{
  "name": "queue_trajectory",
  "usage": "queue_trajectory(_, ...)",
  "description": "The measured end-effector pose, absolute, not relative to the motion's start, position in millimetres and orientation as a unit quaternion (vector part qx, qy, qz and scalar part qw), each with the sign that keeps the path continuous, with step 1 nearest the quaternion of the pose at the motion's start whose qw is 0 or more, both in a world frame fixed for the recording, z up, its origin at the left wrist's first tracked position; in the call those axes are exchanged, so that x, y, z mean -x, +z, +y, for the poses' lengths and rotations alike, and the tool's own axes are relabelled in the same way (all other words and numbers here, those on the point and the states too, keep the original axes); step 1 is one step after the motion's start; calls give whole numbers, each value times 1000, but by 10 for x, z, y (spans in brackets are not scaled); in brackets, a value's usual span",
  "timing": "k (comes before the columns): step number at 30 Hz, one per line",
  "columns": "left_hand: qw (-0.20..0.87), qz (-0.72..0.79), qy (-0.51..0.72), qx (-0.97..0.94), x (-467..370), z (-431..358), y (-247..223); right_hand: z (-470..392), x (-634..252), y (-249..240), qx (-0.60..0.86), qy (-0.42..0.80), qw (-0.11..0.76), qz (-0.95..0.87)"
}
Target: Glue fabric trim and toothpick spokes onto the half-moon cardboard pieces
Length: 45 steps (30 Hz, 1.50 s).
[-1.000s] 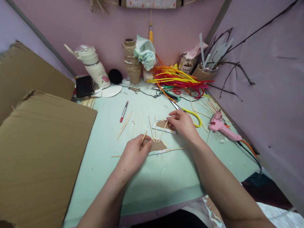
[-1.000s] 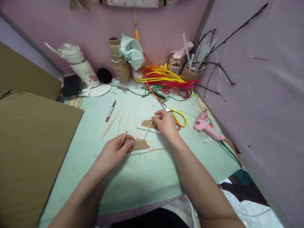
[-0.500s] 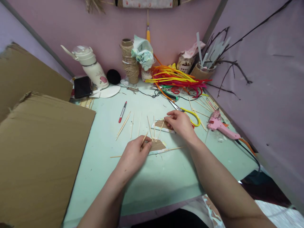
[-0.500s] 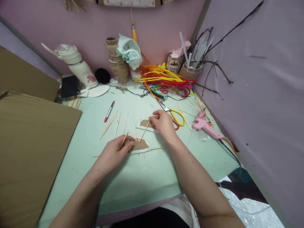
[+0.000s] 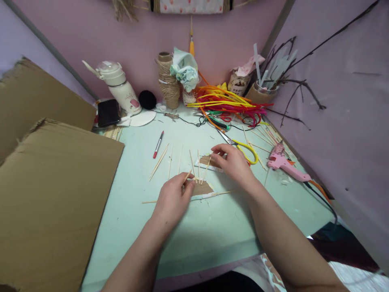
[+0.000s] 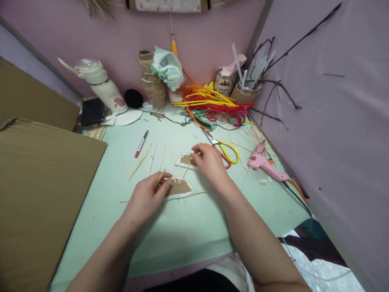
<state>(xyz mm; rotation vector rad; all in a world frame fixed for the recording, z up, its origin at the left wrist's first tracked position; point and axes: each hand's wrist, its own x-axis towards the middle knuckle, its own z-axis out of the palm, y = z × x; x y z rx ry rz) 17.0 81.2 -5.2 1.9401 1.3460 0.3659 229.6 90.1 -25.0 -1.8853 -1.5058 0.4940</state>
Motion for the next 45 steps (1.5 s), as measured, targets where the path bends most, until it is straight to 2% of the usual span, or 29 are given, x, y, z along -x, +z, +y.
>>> queue_trajectory(5,289,478,148,-816,-248,736,-124,870,-2245,-235,678,154,313,-646)
queue_trajectory(12,268,450,113,-845,-304,651,-155,855,-2374,243,654,164,270,-688)
queue_trajectory(17,271,458,93,-842,-289,643,-139,1262,-2432,-49,640,269,266,-669)
queue_trajectory(21,270,454,82,-845,-295,650,-144,1378,-2404,-254,625,282,259,-680)
queue_trajectory(37,283,461,43,-840,-331,660,-129,1365,-2384,-234,637,298,301,-644)
queue_trajectory(45,284,461,43,-840,-341,656,-120,1352,-2369,-236,627,321,284,-651)
